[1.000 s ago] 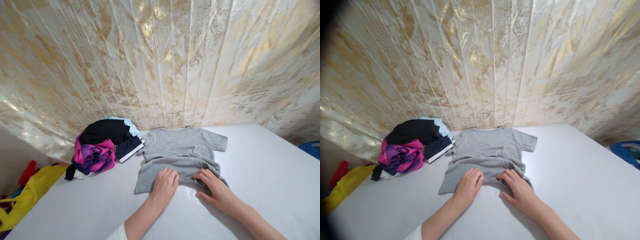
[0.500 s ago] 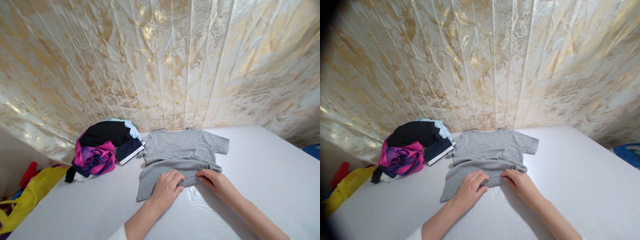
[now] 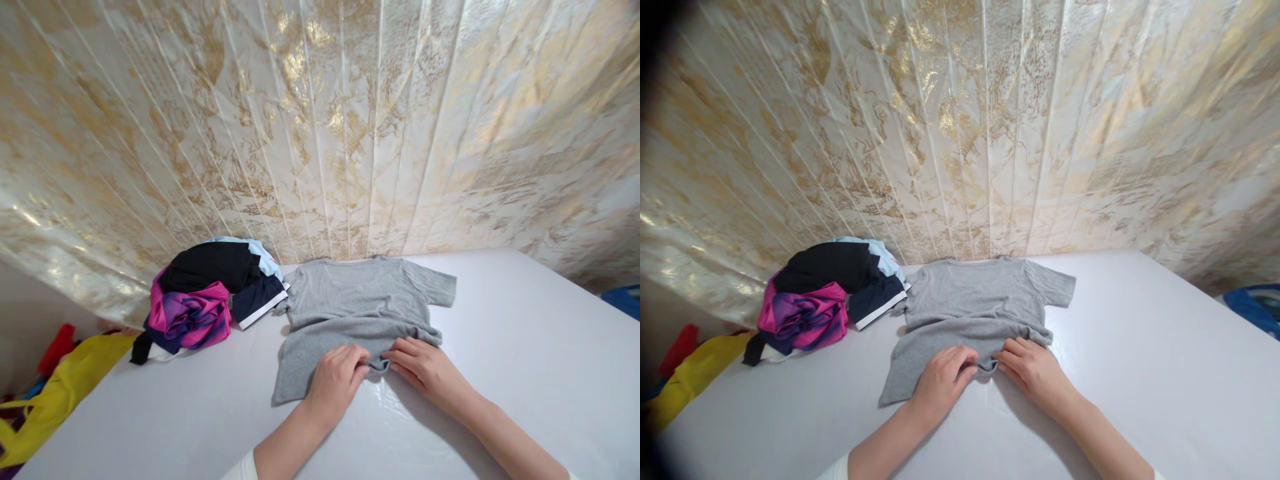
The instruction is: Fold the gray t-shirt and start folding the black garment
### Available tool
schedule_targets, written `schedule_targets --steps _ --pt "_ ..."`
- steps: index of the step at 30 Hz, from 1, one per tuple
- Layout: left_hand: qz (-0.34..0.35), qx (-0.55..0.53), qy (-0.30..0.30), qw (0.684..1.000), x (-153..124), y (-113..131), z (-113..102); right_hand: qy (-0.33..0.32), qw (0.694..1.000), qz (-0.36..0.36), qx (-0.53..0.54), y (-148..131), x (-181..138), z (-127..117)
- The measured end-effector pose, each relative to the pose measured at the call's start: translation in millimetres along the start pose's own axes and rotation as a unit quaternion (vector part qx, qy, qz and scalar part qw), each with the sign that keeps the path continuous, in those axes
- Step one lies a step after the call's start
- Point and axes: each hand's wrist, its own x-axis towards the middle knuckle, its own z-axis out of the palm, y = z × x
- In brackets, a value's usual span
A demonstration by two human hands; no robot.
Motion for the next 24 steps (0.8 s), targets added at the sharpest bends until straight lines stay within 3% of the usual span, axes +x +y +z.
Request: schedule_targets --steps 6,11,16,20,24 --pt "0.017 0.105 -0.016 0.994 -5.8 9.9 -2.7 0.014 0.999 0.031 0.008 -5.1 -4.1 0.4" --pt "-0.015 0.069 -0.013 0.997 -7.3 8.8 -9.3 -0.024 0.994 0.087 0.057 -8.4 -6.8 2.5" --pt "-0.003 0.042 -0.031 0.999 -9.2 11.4 -13.1 -0.063 0.992 0.043 0.103 -13.2 -4.5 -2.2" --pt "-0.012 0.071 -0.055 0.996 -10.1 15.0 -9.3 -0.032 0.994 0.008 0.106 -18.2 -2.0 -7.0" --pt "-0.016 0.094 -0.053 0.994 -13.8 21.8 -2.8 0.006 0.989 0.037 0.144 -22.0 -2.2 -8.4"
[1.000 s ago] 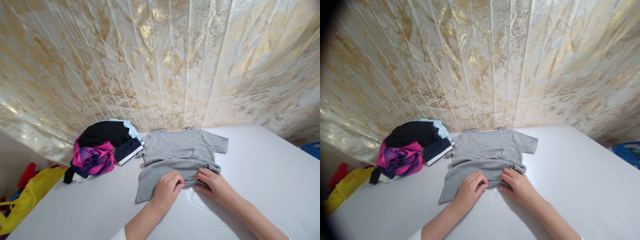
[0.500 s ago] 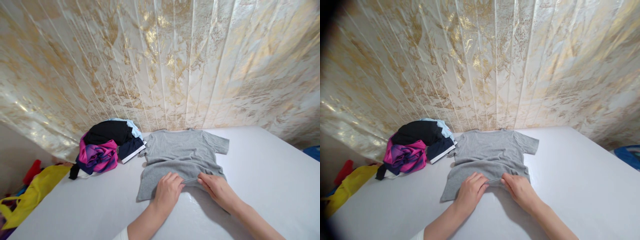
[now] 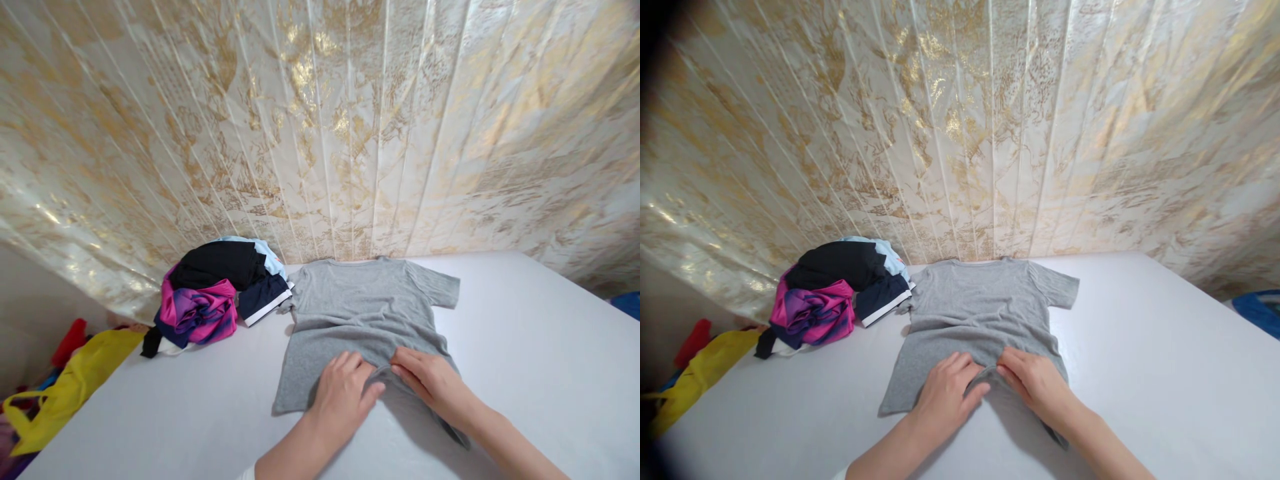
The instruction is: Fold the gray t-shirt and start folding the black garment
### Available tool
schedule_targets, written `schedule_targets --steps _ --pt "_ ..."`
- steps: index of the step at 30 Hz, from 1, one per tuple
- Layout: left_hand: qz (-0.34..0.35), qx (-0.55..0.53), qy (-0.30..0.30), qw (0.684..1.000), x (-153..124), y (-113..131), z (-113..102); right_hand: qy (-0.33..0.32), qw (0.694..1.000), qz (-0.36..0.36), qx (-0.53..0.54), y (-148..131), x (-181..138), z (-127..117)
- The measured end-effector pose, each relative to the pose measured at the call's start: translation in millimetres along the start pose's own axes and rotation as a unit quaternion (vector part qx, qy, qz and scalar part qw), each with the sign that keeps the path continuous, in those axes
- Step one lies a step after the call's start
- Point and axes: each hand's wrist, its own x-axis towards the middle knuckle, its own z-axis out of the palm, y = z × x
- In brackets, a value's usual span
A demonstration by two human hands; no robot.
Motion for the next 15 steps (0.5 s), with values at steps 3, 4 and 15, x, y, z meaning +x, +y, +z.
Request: schedule_targets --steps 3,4,15 --pt "-0.029 0.008 0.006 1.000 -1.5 2.2 -1.3 -0.002 0.998 0.053 0.020 -1.9 -2.0 1.8" --pt "-0.047 0.007 0.002 0.999 -1.6 1.2 -4.1 -0.010 0.997 0.073 0.022 -2.9 -2.6 2.2" --pt "-0.116 0.039 -0.019 0.992 -23.7 -24.7 -30.3 -0.090 0.990 0.106 -0.021 0.7 -7.5 -18.5"
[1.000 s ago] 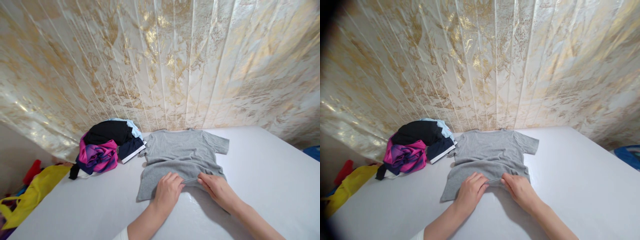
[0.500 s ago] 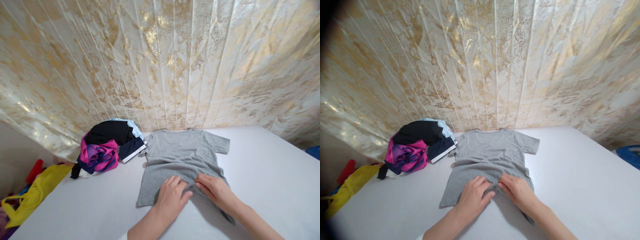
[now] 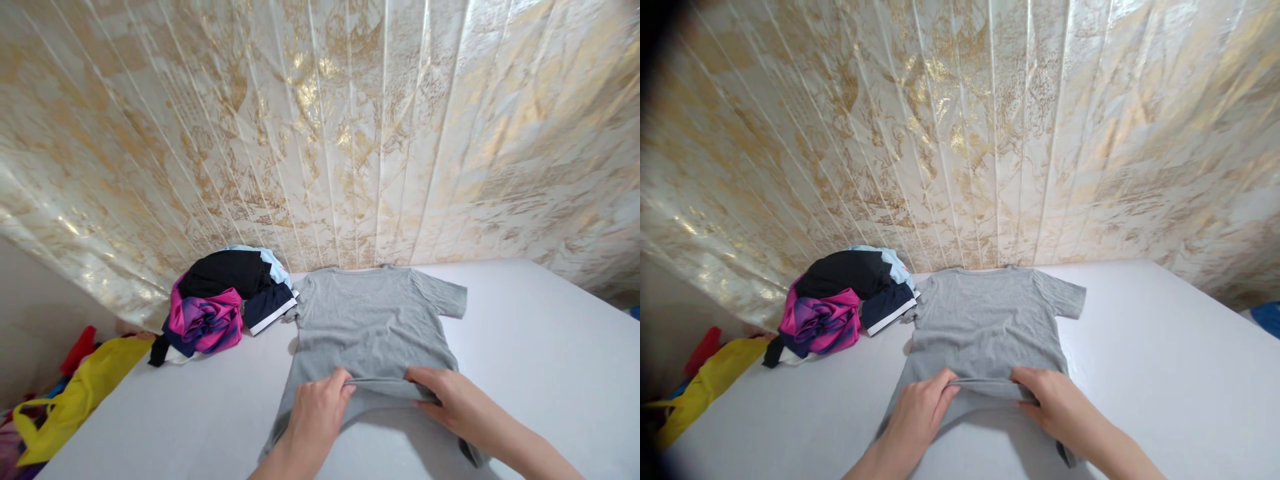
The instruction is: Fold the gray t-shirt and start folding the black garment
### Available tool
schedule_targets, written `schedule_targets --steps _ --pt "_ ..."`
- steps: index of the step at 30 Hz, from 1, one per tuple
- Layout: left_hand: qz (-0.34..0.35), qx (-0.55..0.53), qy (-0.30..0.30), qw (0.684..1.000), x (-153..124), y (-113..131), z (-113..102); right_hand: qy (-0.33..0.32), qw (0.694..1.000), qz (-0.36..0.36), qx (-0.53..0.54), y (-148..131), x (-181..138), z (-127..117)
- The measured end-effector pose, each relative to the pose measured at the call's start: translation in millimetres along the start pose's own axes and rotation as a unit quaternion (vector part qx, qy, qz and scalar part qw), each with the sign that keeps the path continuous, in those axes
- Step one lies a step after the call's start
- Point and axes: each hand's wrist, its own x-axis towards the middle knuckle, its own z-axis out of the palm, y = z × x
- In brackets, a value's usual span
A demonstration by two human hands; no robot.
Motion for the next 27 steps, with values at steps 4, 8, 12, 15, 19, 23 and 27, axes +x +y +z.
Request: schedule_targets --steps 4,8,12,15,19,23,27 --pt "0.064 -0.010 0.015 0.998 -8.9 -10.6 3.7 0.047 0.998 0.008 0.039 24.2 -2.4 -17.6" --pt "0.102 -0.036 -0.002 0.994 -15.2 -18.3 2.4 0.034 0.996 0.010 0.076 27.2 -6.3 -32.9" --pt "0.052 -0.062 -0.028 0.996 -11.0 -22.1 -3.1 -0.059 0.991 0.018 0.115 21.8 -4.8 -43.3" --pt "0.046 -0.080 -0.061 0.994 5.3 -25.8 -12.0 -0.116 0.977 0.030 0.176 28.0 4.9 -47.4" --pt "0.059 -0.089 -0.129 0.986 31.2 -23.9 -29.8 -0.130 0.975 0.035 0.178 43.3 20.7 -50.0" --pt "0.044 -0.042 -0.143 0.988 35.9 -14.8 -38.0 -0.114 0.984 0.021 0.134 47.4 24.3 -48.9" --pt "0.017 0.007 -0.128 0.992 21.5 -19.5 -32.1 -0.085 0.995 0.033 0.028 42.7 18.7 -44.1"
